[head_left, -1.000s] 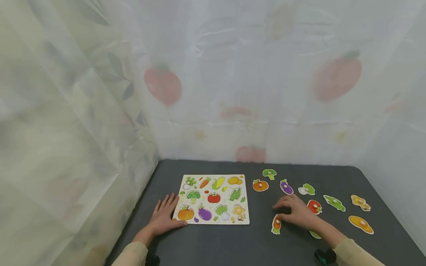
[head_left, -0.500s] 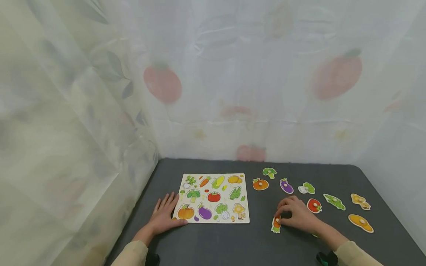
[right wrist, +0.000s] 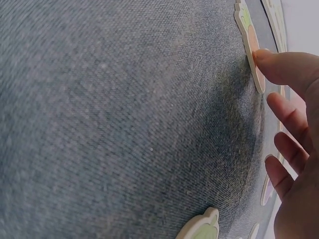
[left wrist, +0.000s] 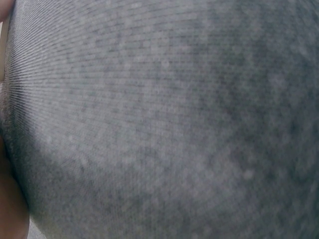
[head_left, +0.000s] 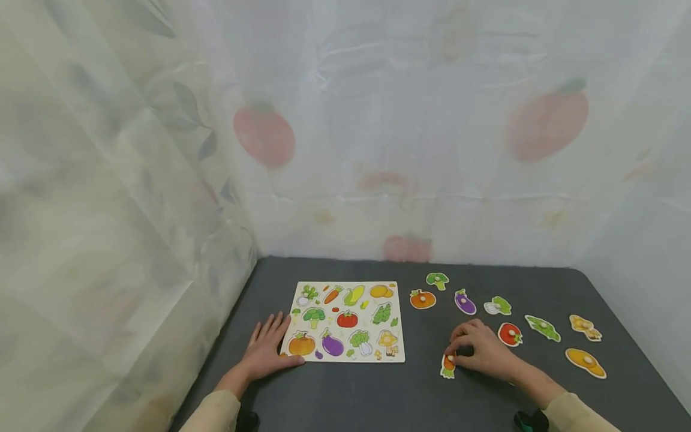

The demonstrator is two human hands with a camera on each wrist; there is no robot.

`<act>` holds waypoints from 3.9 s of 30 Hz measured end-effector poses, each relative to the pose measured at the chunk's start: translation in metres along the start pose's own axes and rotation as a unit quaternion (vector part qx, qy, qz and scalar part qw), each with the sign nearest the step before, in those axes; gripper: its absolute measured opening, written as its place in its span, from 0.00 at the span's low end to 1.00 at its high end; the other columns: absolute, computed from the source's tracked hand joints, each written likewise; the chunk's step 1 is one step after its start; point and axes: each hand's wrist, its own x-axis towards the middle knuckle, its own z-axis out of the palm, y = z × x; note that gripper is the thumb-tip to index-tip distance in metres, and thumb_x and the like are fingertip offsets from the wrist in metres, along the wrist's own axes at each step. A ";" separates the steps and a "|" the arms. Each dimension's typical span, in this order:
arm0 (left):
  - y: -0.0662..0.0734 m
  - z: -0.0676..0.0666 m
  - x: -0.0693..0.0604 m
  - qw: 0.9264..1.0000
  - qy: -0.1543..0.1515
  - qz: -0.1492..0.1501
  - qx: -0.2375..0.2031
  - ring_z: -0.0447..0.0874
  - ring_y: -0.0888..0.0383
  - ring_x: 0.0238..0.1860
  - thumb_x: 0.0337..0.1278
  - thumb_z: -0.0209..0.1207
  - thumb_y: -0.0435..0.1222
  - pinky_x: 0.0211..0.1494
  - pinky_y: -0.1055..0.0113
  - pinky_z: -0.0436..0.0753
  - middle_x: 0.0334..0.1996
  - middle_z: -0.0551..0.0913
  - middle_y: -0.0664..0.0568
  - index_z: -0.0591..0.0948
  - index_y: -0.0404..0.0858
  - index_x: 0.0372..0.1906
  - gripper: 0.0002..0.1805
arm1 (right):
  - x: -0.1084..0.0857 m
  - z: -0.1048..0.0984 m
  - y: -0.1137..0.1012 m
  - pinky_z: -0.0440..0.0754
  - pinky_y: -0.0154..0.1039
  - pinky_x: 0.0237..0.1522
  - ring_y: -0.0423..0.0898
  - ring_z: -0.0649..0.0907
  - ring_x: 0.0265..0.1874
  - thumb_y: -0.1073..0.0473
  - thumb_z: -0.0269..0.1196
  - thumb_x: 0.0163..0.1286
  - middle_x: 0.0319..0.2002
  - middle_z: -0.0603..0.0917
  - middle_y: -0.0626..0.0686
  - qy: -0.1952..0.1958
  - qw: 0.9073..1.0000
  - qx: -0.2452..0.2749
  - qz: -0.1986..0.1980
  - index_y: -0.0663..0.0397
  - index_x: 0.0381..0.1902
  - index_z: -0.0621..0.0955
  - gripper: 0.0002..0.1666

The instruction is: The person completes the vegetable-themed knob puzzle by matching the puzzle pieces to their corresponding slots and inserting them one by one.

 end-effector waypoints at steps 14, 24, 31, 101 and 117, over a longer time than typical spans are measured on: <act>0.001 -0.004 -0.003 1.000 -0.005 0.003 -0.008 0.39 0.39 0.81 0.46 0.64 0.74 0.77 0.37 0.35 0.82 0.47 0.41 0.50 0.42 0.84 0.67 | -0.002 0.005 0.001 0.72 0.47 0.45 0.40 0.71 0.46 0.52 0.76 0.62 0.40 0.78 0.32 0.022 0.999 -0.017 -0.032 0.23 0.34 0.89 0.10; 0.002 -0.005 -0.003 1.000 -0.003 0.003 -0.009 0.39 0.39 0.81 0.46 0.63 0.74 0.77 0.36 0.36 0.82 0.48 0.41 0.51 0.42 0.83 0.67 | -0.002 0.005 0.001 0.73 0.49 0.46 0.40 0.71 0.46 0.54 0.76 0.62 0.41 0.78 0.33 0.019 1.000 -0.012 -0.015 0.24 0.35 0.88 0.11; 0.001 -0.004 -0.003 1.000 0.002 0.008 -0.011 0.40 0.39 0.81 0.45 0.63 0.74 0.77 0.37 0.36 0.82 0.48 0.41 0.51 0.42 0.83 0.67 | 0.000 0.005 -0.001 0.72 0.50 0.46 0.42 0.71 0.46 0.52 0.77 0.62 0.40 0.78 0.34 0.052 0.997 -0.001 0.059 0.25 0.34 0.89 0.10; 0.006 -0.007 -0.005 1.000 0.009 0.013 -0.013 0.41 0.37 0.81 0.46 0.65 0.73 0.77 0.34 0.37 0.81 0.50 0.39 0.52 0.40 0.83 0.66 | 0.000 0.004 0.025 0.72 0.39 0.36 0.38 0.69 0.39 0.54 0.73 0.65 0.39 0.79 0.36 0.069 0.996 0.015 0.049 0.33 0.40 0.91 0.07; 0.002 -0.003 -0.003 0.999 0.026 0.038 -0.017 0.43 0.34 0.80 0.46 0.66 0.71 0.75 0.33 0.39 0.80 0.53 0.36 0.56 0.38 0.82 0.65 | 0.000 0.002 0.027 0.73 0.38 0.36 0.37 0.69 0.39 0.54 0.73 0.66 0.39 0.78 0.35 0.048 0.998 0.006 0.043 0.33 0.40 0.91 0.07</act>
